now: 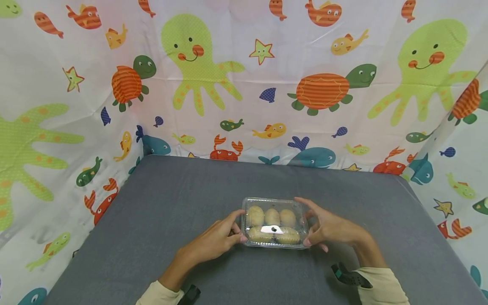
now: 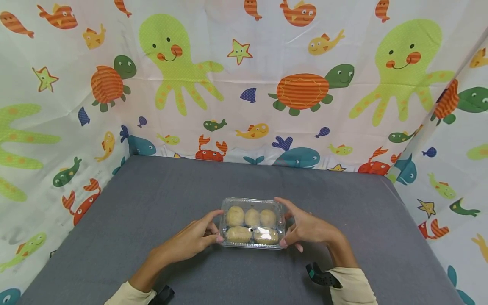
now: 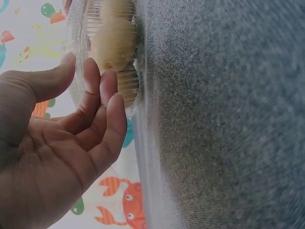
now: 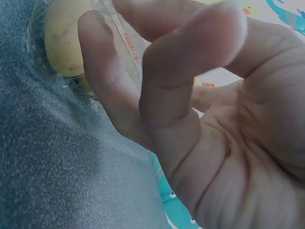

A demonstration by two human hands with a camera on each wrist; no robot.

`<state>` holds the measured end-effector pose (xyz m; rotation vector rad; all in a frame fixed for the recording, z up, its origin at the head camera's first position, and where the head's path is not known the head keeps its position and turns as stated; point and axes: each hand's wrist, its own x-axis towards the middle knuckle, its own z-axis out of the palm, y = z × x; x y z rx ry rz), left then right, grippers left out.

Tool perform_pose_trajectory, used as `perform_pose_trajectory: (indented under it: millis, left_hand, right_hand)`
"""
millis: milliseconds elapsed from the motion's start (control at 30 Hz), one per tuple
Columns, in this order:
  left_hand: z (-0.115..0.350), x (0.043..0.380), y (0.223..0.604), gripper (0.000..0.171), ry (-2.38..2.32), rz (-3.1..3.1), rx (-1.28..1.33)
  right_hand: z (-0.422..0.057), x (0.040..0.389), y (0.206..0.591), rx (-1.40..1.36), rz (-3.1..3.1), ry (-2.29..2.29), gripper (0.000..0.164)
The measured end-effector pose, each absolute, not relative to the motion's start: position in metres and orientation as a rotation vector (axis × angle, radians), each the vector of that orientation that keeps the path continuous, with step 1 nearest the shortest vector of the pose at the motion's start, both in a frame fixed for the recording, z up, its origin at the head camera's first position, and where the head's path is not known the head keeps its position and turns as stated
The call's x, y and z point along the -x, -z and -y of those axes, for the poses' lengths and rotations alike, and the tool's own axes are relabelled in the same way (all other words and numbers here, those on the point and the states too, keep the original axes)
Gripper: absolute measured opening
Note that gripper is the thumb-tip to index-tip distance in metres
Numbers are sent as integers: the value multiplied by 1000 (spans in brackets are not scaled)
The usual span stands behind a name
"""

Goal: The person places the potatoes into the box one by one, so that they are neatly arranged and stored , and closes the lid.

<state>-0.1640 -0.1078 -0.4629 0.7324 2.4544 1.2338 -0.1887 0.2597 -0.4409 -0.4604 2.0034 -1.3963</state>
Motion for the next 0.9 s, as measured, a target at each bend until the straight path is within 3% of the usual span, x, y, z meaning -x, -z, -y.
perform_pose_trajectory:
  millis: [900]
  left_hand:
    - [109, 164, 464, 69, -1257, -2427, -752]
  right_hand:
    - [-259, 189, 442, 458, -2003, 1393, 122]
